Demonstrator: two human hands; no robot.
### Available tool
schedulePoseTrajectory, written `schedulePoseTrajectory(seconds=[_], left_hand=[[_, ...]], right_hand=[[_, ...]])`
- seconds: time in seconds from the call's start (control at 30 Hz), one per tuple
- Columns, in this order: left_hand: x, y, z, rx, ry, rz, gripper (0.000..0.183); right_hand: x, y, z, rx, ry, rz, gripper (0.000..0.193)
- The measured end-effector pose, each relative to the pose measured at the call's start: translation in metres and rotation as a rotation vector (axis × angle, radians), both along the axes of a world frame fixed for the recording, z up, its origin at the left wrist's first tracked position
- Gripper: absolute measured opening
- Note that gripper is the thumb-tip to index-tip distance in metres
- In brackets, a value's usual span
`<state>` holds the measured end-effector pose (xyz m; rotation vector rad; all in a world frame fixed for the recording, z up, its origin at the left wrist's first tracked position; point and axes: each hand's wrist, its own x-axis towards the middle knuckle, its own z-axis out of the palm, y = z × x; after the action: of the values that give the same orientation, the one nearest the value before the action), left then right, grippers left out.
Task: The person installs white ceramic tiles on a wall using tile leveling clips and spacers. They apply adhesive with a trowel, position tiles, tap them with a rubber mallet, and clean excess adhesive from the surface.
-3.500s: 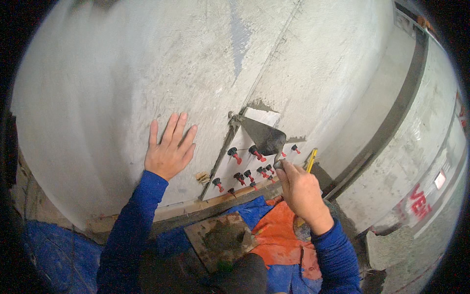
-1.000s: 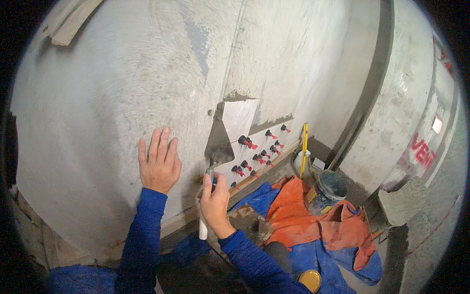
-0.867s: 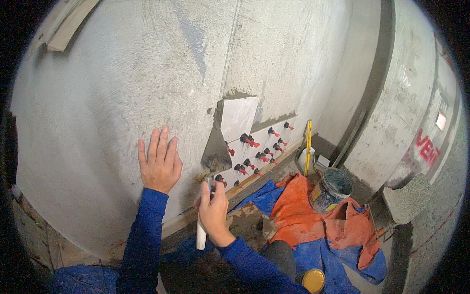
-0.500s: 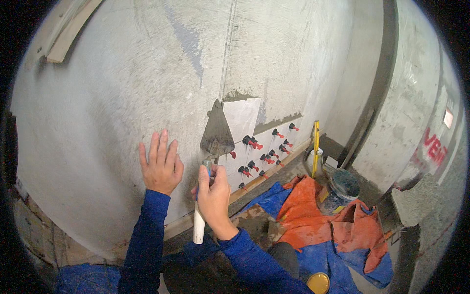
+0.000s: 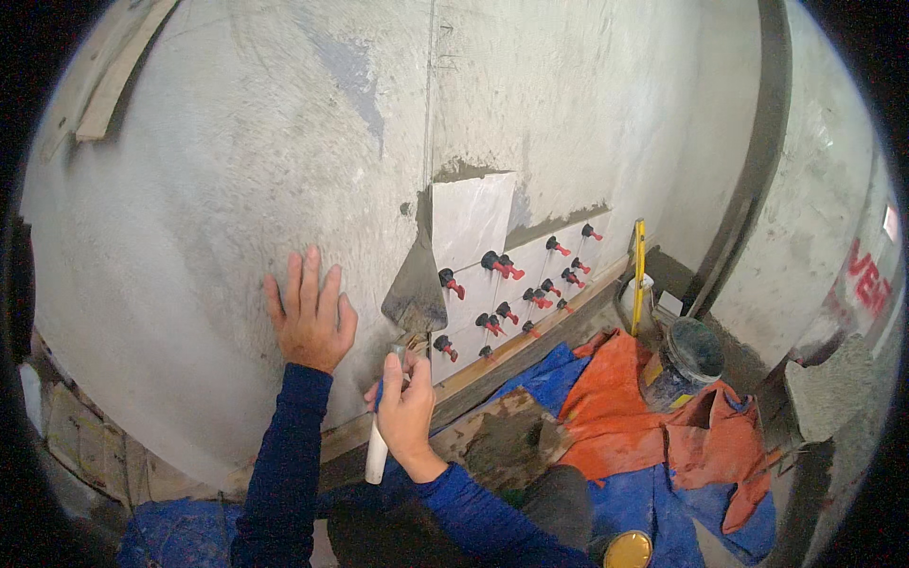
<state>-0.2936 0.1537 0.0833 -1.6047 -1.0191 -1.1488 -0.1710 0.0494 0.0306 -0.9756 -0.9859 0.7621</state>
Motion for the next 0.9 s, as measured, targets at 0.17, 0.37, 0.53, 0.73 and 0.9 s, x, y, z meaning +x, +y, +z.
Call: schedulePoseTrajectory(seconds=[0.17, 0.37, 0.53, 0.73, 0.9], left_hand=[[0.001, 0.001, -0.001, 0.02, 0.004, 0.01, 0.044], [0.001, 0.003, -0.001, 0.037, 0.011, 0.011, 0.044], [0.003, 0.004, -0.003, 0.018, -0.004, 0.026, 0.042], [0.003, 0.004, -0.002, 0.017, -0.008, 0.016, 0.041], [0.003, 0.005, -0.002, 0.02, 0.007, 0.031, 0.041]], right_hand=[[-0.004, -0.002, -0.028, -0.007, 0.071, 0.006, 0.029], [0.004, -0.027, -0.042, -0.139, 0.104, 0.071, 0.027], [0.01, -0.042, -0.02, -0.04, -0.008, 0.039, 0.022], [0.008, -0.005, 0.021, 0.044, 0.133, 0.008, 0.024], [0.001, -0.009, 0.003, -0.001, 0.179, 0.052, 0.024]])
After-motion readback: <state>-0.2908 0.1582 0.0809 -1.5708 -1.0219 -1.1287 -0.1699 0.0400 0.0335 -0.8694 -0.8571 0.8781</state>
